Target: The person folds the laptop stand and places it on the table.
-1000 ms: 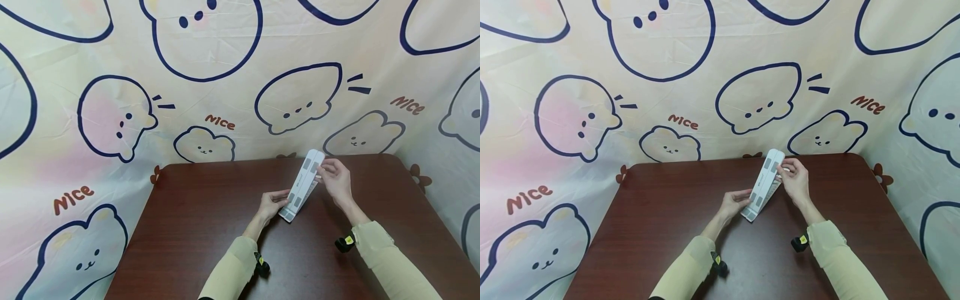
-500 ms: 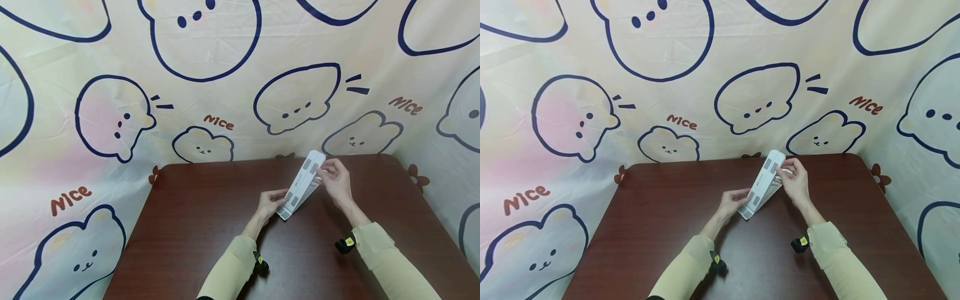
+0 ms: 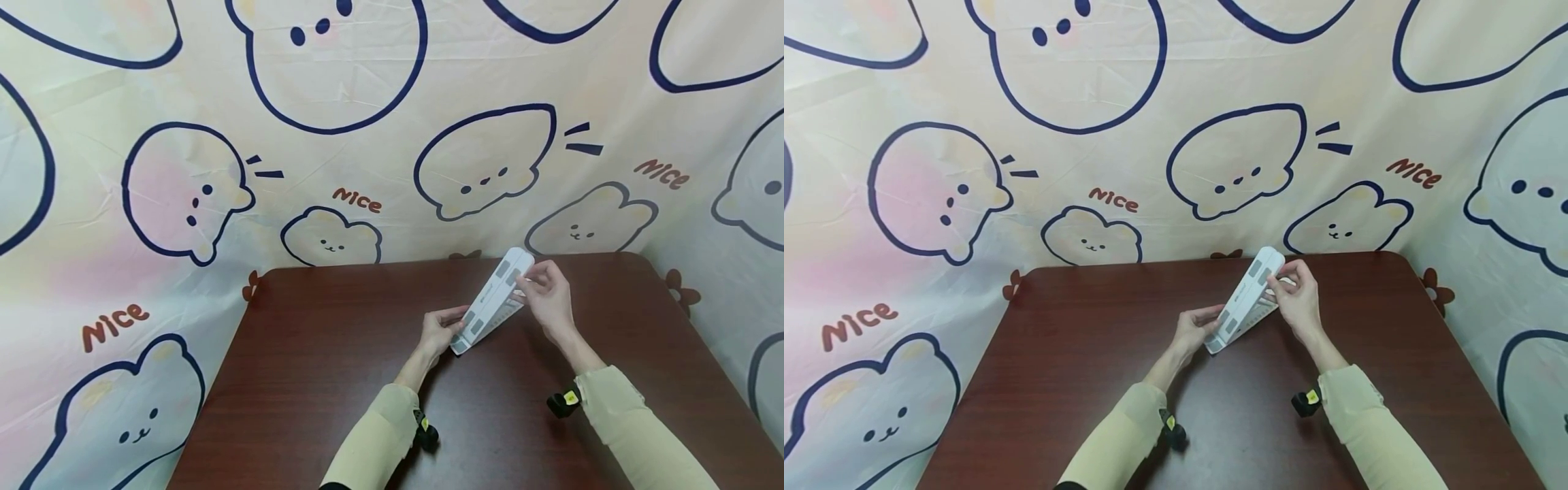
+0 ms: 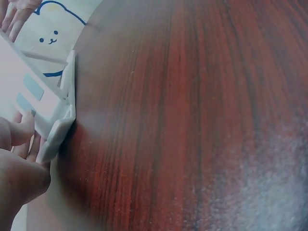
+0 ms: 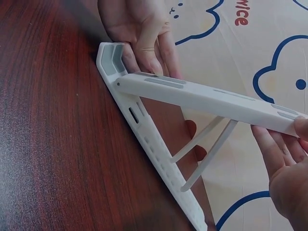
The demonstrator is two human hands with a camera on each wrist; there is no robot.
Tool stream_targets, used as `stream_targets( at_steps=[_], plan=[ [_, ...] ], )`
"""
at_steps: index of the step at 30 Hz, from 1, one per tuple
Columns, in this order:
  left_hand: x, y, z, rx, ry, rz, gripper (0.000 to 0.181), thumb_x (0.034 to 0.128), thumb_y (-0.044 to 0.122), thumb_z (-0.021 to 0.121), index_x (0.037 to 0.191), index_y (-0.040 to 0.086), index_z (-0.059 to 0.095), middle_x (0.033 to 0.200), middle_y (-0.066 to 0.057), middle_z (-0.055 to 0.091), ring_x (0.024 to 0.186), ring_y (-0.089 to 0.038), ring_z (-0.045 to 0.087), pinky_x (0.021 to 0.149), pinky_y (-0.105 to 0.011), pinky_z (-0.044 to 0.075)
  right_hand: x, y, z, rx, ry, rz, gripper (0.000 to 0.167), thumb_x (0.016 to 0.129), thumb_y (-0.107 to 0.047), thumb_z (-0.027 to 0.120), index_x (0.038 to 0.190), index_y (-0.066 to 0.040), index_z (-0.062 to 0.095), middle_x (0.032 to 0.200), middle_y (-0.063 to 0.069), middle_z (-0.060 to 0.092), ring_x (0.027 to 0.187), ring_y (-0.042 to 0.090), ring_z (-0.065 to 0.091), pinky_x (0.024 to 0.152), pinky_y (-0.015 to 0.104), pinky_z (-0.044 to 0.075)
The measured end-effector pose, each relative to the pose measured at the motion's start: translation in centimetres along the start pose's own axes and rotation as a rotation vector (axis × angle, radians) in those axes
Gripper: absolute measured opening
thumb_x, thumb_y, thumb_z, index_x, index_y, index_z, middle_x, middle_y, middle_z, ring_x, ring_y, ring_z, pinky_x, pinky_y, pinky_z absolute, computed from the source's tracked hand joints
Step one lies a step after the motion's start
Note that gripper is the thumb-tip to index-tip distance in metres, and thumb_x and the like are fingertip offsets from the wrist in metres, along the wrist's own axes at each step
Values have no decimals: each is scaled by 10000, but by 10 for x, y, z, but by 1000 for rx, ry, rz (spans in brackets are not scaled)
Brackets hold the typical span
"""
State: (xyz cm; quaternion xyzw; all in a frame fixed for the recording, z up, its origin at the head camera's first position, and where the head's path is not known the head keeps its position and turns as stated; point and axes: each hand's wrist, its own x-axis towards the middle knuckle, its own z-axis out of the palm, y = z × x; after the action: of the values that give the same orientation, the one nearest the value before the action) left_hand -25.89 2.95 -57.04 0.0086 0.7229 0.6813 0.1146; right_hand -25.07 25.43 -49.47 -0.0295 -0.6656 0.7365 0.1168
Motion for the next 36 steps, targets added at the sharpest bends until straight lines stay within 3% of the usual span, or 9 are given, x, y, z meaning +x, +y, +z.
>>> stream_targets(
  at_steps=[16, 22, 25, 27, 30, 33, 36],
  plan=[
    [-1, 3, 1, 46, 34, -14, 292, 1022, -23, 724, 1292, 45, 811, 1290, -176, 810, 1082, -107, 736, 837, -175, 570, -3, 3, -1, -7, -2, -16, 228, 1030, 132, 627, 1167, 134, 444, 966, -88, 658, 871, -4, 765, 789, 297, 687],
    [-8, 5, 0, 120, -12, 39, 363, 1052, -53, 657, 1364, 85, 781, 1415, -145, 761, 1316, -230, 716, 920, -210, 561, -3, 2, -4, -36, -6, 4, 225, 1044, 114, 619, 1183, 138, 444, 965, -118, 658, 866, -25, 757, 798, 271, 682],
    [-15, 6, -3, 196, -38, 84, 423, 1058, -81, 617, 1422, 94, 744, 1485, -151, 718, 1430, -294, 653, 1022, -280, 582, -4, 2, -5, -28, -17, 14, 237, 1045, 100, 630, 1218, 87, 468, 965, -142, 691, 866, -21, 759, 812, 273, 682],
    [-21, 7, -7, 249, -40, 105, 437, 1054, -79, 621, 1441, 94, 731, 1480, -162, 720, 1410, -310, 665, 1015, -311, 600, -4, 2, -5, -35, -24, 15, 287, 1045, 90, 640, 1275, 33, 479, 968, -167, 713, 869, -21, 761, 819, 281, 683],
    [-27, 3, -11, 348, 3, 157, 444, 1026, -83, 650, 1422, 95, 745, 1402, -161, 764, 1287, -272, 732, 921, -290, 626, -4, 1, -7, -34, -45, -3, 405, 1048, 87, 639, 1411, 51, 460, 1005, -194, 735, 893, -19, 764, 830, 295, 686],
    [-32, -1, -15, 403, 92, 204, 420, 980, -92, 694, 1346, 89, 791, 1276, -136, 821, 1140, -226, 791, 846, -264, 639, -4, 0, -9, -34, -86, -29, 526, 1059, 76, 629, 1532, 108, 402, 1057, -219, 740, 937, -32, 763, 831, 290, 685],
    [-34, -1, -18, 400, 177, 217, 361, 931, -95, 746, 1247, 57, 830, 1157, -136, 851, 1048, -234, 827, 852, -294, 673, -3, -3, -11, -33, -127, -46, 571, 1083, 25, 624, 1593, 109, 383, 1127, -225, 734, 974, -33, 760, 833, 296, 684]
  ],
)
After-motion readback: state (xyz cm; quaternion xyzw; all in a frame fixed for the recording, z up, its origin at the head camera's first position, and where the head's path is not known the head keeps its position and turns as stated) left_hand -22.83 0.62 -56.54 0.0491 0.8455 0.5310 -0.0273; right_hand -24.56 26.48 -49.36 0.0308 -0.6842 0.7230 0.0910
